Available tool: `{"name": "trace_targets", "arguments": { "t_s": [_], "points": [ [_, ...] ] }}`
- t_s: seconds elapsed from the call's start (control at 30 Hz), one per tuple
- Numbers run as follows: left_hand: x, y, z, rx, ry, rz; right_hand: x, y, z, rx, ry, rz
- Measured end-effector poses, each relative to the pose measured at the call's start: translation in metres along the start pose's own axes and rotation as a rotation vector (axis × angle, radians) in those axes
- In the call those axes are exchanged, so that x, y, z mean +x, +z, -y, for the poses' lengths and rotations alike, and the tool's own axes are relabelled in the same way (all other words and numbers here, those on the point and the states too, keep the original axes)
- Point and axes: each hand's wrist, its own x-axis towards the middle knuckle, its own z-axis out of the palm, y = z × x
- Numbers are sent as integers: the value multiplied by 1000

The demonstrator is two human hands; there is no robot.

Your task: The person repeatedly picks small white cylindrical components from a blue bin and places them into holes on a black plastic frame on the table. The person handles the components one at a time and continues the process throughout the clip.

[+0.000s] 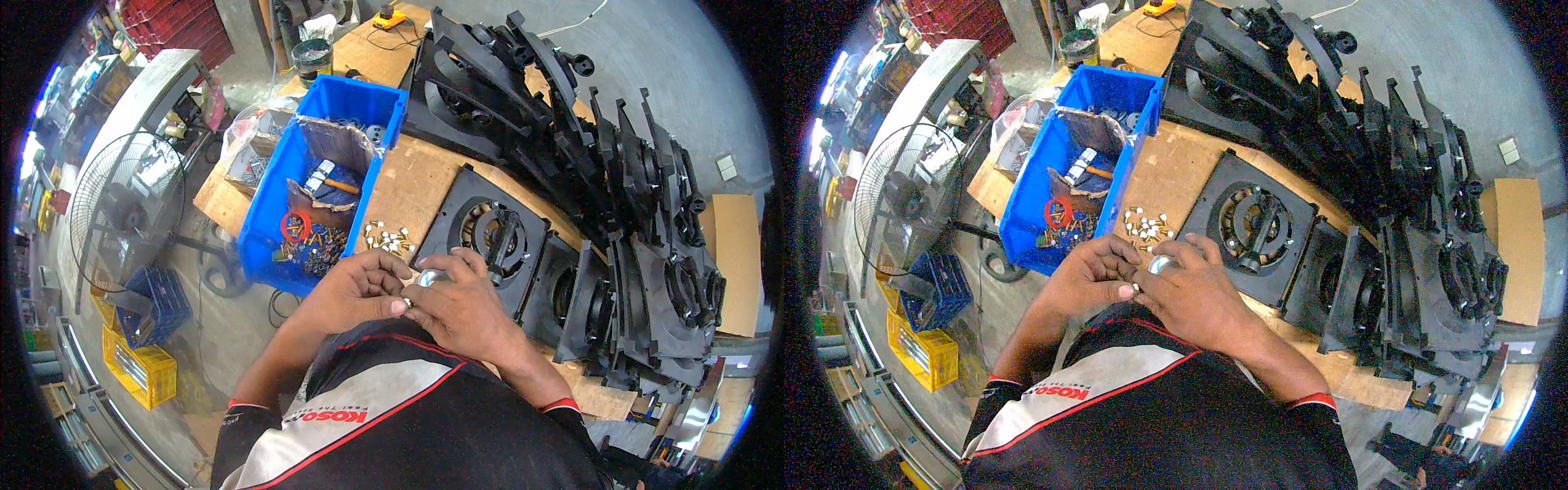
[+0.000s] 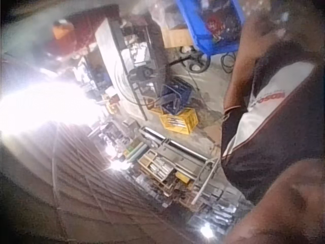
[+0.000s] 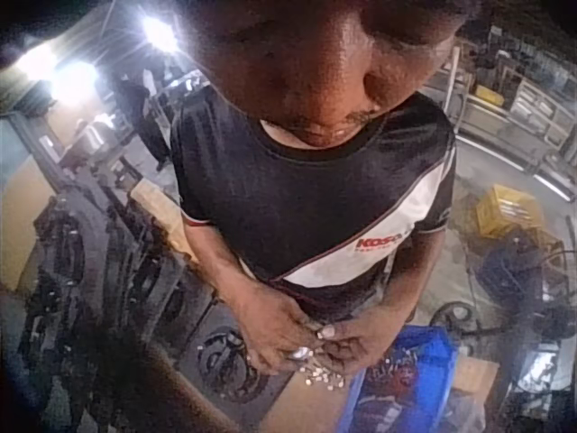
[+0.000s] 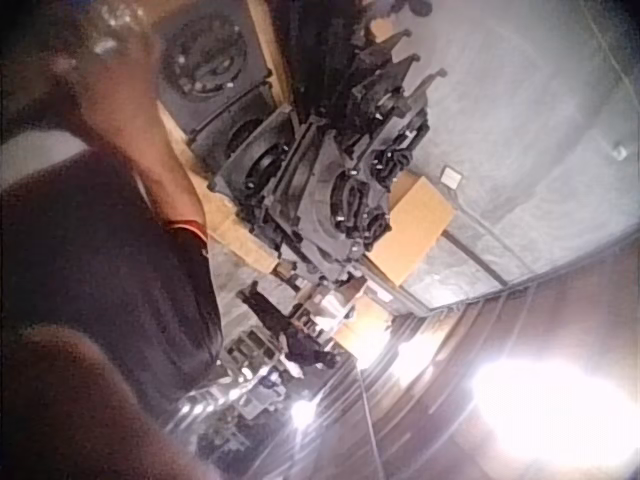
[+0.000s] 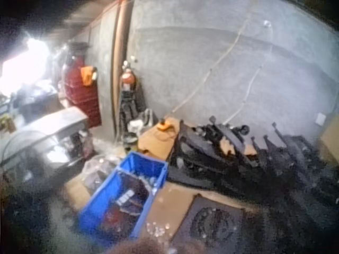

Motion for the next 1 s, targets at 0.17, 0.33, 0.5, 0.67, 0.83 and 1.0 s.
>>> {"name": "trace_targets", "arguments": {
  "t_s": [0.17, 0.33, 0.5, 0.67, 0.83, 1.0],
  "points": [
    [-3, 2, -8, -53, 44, 60, 0, -4, 2, 74, 29, -10],
    [-5, -3, 0, -156, 99, 114, -3, -1, -2, 103, -4, 36],
    [-5, -6, 4, -231, 107, 52, -8, 10, -3, 141, 114, -95],
    [-4, -2, 4, -133, 125, -28, -11, 21, -3, 131, 156, -149],
    [-5, 0, 4, 48, 170, -151, -13, 19, 3, 153, 194, -122],
    [-2, 12, 3, 471, 270, -331, -15, 20, 0, 320, 224, -75]
  ]
}}
